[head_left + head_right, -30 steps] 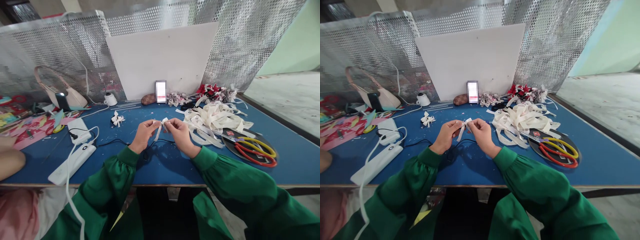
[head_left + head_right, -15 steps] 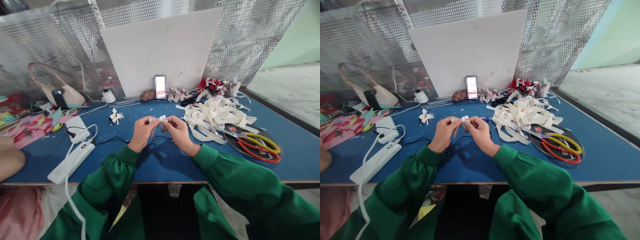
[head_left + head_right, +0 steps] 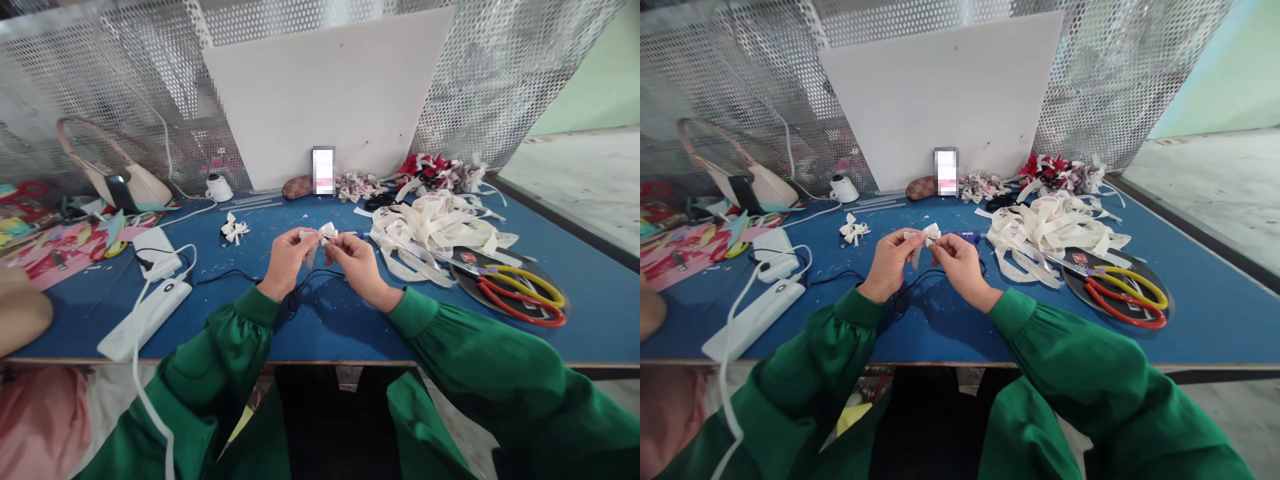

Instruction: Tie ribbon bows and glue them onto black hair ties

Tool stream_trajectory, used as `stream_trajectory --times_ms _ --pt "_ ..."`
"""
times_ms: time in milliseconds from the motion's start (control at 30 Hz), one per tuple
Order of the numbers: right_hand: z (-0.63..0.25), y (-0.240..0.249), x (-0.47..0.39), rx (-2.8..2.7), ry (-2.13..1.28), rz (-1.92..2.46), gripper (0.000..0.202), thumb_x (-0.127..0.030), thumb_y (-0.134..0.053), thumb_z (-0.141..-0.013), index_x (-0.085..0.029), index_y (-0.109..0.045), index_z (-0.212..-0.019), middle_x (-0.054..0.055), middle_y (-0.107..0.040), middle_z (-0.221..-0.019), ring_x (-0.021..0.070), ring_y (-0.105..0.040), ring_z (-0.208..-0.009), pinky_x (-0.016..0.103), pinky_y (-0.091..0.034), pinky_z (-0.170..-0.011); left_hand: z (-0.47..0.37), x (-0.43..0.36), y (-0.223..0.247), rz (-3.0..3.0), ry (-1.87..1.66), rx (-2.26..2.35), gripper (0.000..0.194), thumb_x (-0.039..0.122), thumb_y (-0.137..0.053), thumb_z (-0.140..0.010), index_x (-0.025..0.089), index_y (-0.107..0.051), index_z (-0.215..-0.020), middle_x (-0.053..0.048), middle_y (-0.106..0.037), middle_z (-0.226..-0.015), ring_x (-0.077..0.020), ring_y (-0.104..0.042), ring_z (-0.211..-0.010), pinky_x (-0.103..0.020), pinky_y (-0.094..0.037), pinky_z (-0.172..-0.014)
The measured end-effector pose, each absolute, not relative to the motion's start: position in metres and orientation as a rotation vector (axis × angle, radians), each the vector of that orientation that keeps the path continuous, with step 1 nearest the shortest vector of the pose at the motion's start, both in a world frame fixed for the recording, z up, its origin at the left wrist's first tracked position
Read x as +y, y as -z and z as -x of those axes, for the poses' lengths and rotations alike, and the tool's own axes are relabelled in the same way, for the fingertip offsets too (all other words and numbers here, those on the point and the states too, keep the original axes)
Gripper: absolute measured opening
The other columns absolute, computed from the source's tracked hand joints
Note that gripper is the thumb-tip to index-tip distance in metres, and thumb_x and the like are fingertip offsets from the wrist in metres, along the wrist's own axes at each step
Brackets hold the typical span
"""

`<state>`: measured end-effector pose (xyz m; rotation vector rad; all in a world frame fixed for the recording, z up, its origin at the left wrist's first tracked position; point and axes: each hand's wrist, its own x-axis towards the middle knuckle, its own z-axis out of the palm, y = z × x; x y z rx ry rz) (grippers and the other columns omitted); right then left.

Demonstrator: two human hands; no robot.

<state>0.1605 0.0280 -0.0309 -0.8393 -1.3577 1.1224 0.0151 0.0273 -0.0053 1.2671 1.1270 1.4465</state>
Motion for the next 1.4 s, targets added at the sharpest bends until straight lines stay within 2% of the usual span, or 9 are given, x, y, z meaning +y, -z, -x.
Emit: stream_trajectory --times_ms 133,200,333,467,867,1033,1200,1400 --pt "-0.1603 0.0299 0.0276 -1.356 -1.127 0.859 0.024 -0.043 -0.066 -0.082 -0.02 -0.061 -0.076 -0.001 -0.062 -0.063 0.0138 -0.059 -0.06 0.029 -0.047 -0.061 -0.0132 0.0287 0.0079 -1.246 -1.414 1.091 0.049 0.065 -0.067 -0.079 0.016 -0.068 -0.069 0.001 -0.049 -0.054 -0.0079 -0.037 -0.048 -0.024 -0.027 -0.045" --pt "-0.1601 0.0302 0.028 -1.359 -1.126 0.864 0.024 -0.042 -0.066 -0.082 -0.02 -0.06 -0.075 -0.001 -0.061 -0.063 0.0137 -0.059 -0.06 0.029 -0.047 -0.061 -0.0122 0.0289 0.0081 -1.245 -1.411 1.094 0.049 0.065 -0.068 -0.079 0.017 -0.07 -0.073 0.001 -0.049 -0.054 -0.0082 -0.038 -0.047 -0.025 -0.027 -0.045" --pt "-0.1595 0.0317 0.0291 -1.359 -1.128 0.863 0.024 -0.042 -0.066 -0.081 -0.021 -0.057 -0.073 -0.002 -0.06 -0.064 0.0135 -0.058 -0.06 0.029 -0.046 -0.06 -0.0131 0.0269 0.0045 -1.279 -1.425 1.125 0.036 0.052 -0.081 -0.07 0.017 -0.071 -0.07 0.004 -0.046 -0.052 -0.0066 -0.033 -0.046 -0.024 -0.024 -0.044" --pt "-0.1592 0.0329 0.0296 -1.382 -1.128 0.87 0.024 -0.042 -0.066 -0.08 -0.021 -0.057 -0.074 -0.001 -0.06 -0.063 0.0142 -0.058 -0.06 0.029 -0.045 -0.059 -0.0155 0.0245 0.0011 -1.276 -1.427 1.161 0.026 0.04 -0.082 -0.068 0.016 -0.073 -0.072 0.004 -0.052 -0.054 -0.0059 -0.036 -0.046 -0.022 -0.026 -0.044" --pt "-0.1579 0.0332 0.0286 -1.395 -1.148 0.895 0.023 -0.043 -0.066 -0.08 -0.021 -0.057 -0.076 -0.003 -0.057 -0.062 0.0141 -0.056 -0.06 0.029 -0.046 -0.059 -0.0145 0.0275 0.0079 -1.329 -1.483 1.192 0.025 0.039 -0.08 -0.07 0.016 -0.071 -0.072 0.003 -0.057 -0.059 -0.007 -0.043 -0.05 -0.021 -0.032 -0.046" --pt "-0.1576 0.0322 0.0269 -1.411 -1.13 0.917 0.022 -0.041 -0.065 -0.08 -0.021 -0.057 -0.074 -0.003 -0.056 -0.06 0.0143 -0.056 -0.058 0.029 -0.045 -0.058 -0.0145 0.0264 0.0078 -1.356 -1.475 1.201 0.028 0.042 -0.08 -0.071 0.016 -0.07 -0.07 0.004 -0.051 -0.054 -0.0066 -0.037 -0.048 -0.022 -0.028 -0.044" --pt "-0.158 0.0322 0.0264 -1.424 -1.129 0.918 0.025 -0.044 -0.066 -0.081 -0.022 -0.057 -0.073 -0.002 -0.057 -0.06 0.0145 -0.056 -0.058 0.029 -0.044 -0.058 -0.0157 0.0257 0.0064 -1.31 -1.453 1.2 0.032 0.046 -0.081 -0.069 0.016 -0.07 -0.074 0.004 -0.052 -0.055 -0.0068 -0.038 -0.047 -0.023 -0.028 -0.044" --pt "-0.1586 0.0347 0.028 -1.425 -1.128 0.926 0.03 -0.05 -0.066 -0.081 -0.022 -0.059 -0.073 -0.001 -0.06 -0.06 0.0147 -0.054 -0.058 0.029 -0.044 -0.059 -0.0154 0.028 0.0105 -1.264 -1.373 1.129 0.051 0.064 -0.073 -0.074 0.017 -0.058 -0.06 0.005 -0.04 -0.05 -0.0053 -0.03 -0.044 -0.024 -0.021 -0.043"
